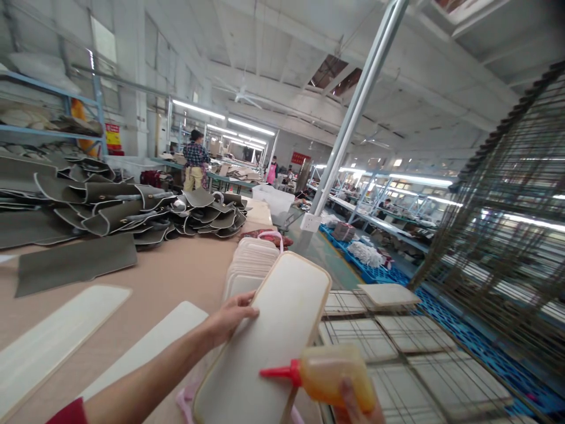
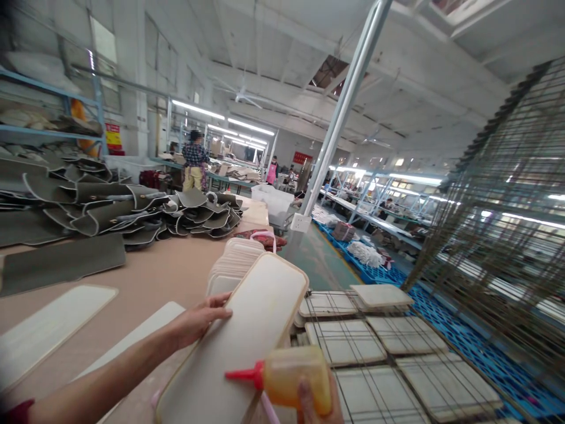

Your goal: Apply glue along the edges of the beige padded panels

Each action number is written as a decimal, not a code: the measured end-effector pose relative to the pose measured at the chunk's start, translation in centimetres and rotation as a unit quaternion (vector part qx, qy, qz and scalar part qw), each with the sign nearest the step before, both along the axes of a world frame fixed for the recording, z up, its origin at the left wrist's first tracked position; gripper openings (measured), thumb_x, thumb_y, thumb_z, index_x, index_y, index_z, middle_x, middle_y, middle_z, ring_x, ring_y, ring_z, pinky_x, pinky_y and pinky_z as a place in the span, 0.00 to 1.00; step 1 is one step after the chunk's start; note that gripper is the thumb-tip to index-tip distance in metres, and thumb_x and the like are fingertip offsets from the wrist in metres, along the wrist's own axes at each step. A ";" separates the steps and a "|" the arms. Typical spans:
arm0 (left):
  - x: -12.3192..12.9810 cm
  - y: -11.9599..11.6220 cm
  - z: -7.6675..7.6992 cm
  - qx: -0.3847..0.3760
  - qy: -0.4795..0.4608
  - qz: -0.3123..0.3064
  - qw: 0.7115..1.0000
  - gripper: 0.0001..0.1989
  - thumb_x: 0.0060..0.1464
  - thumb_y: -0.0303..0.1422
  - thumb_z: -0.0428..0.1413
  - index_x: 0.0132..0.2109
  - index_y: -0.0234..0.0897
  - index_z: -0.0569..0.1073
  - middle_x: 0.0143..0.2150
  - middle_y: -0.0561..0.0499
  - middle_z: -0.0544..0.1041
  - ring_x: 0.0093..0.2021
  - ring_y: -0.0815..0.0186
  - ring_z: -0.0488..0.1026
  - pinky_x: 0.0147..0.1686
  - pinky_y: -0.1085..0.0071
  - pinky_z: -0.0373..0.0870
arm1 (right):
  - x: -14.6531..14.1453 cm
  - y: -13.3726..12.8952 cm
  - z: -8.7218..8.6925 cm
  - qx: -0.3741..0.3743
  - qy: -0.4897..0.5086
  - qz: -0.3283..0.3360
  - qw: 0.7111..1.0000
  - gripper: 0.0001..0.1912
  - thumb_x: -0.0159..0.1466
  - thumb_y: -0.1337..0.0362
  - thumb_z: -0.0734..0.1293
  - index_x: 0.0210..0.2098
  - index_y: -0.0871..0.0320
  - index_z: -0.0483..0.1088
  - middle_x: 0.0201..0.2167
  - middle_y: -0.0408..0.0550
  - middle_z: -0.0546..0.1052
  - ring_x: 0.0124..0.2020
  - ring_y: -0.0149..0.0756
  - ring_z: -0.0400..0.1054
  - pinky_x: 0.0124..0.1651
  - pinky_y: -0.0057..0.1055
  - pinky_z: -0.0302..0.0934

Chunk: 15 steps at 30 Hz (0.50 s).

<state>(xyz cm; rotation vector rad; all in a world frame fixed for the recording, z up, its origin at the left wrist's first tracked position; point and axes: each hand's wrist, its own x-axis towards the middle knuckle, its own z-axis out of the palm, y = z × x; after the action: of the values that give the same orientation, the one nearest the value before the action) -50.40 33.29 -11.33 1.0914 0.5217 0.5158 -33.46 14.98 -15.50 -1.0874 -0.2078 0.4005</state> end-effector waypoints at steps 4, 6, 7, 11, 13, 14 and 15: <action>-0.6 -0.2 0.1 0.006 0.000 -0.019 1.000 0.29 0.38 0.28 0.59 0.53 0.37 0.71 0.38 0.50 0.79 0.33 0.63 0.75 0.36 0.69 0.69 | 4.1 1.7 3.0 0.078 -0.049 -0.073 0.993 0.30 0.44 0.56 0.77 0.43 0.57 0.66 0.40 0.43 0.70 0.41 0.31 0.66 0.39 0.22 0.66; -0.7 -0.3 0.4 0.001 0.003 -0.016 1.000 0.30 0.38 0.28 0.59 0.53 0.37 0.72 0.38 0.50 0.79 0.33 0.62 0.75 0.36 0.69 0.69 | 4.8 2.1 3.6 0.086 -0.060 -0.085 0.991 0.29 0.45 0.56 0.77 0.43 0.56 0.66 0.43 0.43 0.69 0.43 0.31 0.65 0.40 0.21 0.65; -0.7 -0.3 0.5 -0.003 0.006 -0.010 1.000 0.30 0.37 0.28 0.59 0.53 0.37 0.72 0.38 0.50 0.79 0.33 0.62 0.75 0.35 0.69 0.69 | 4.4 2.1 3.4 0.078 -0.056 -0.076 0.992 0.30 0.44 0.56 0.77 0.43 0.57 0.67 0.42 0.44 0.69 0.42 0.31 0.65 0.39 0.21 0.65; -0.6 0.2 0.4 -0.004 0.020 0.007 1.000 0.31 0.36 0.28 0.59 0.53 0.37 0.71 0.36 0.50 0.79 0.33 0.62 0.74 0.35 0.69 0.69 | -0.3 1.6 0.9 0.015 -0.014 0.010 1.000 0.40 0.40 0.52 0.77 0.48 0.63 0.64 0.32 0.49 0.73 0.31 0.37 0.69 0.31 0.26 0.66; -0.5 0.3 0.4 0.006 0.018 0.000 1.000 0.32 0.36 0.29 0.59 0.54 0.36 0.71 0.36 0.50 0.80 0.32 0.62 0.74 0.35 0.69 0.68 | -1.5 1.8 0.9 0.007 -0.044 0.038 0.998 0.42 0.39 0.49 0.76 0.49 0.61 0.63 0.36 0.51 0.73 0.34 0.39 0.69 0.33 0.27 0.66; -0.4 0.3 0.4 0.012 0.016 -0.009 1.000 0.32 0.36 0.29 0.59 0.54 0.36 0.71 0.36 0.49 0.80 0.32 0.62 0.74 0.34 0.70 0.68 | -1.3 2.0 1.5 0.009 -0.081 0.012 0.997 0.41 0.40 0.50 0.76 0.49 0.61 0.63 0.38 0.50 0.72 0.35 0.36 0.68 0.35 0.26 0.65; -0.3 0.2 0.5 0.017 0.012 -0.020 1.000 0.32 0.36 0.29 0.59 0.55 0.36 0.71 0.36 0.49 0.80 0.31 0.62 0.74 0.33 0.70 0.68 | -0.7 2.4 2.3 0.019 -0.105 -0.010 0.994 0.41 0.41 0.51 0.76 0.50 0.60 0.62 0.41 0.50 0.71 0.38 0.36 0.67 0.38 0.26 0.65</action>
<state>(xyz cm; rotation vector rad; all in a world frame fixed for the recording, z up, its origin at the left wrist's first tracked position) -50.75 33.54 -10.83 1.1387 0.5136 0.4790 -34.12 17.39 -13.23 -1.0924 -0.3893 0.2632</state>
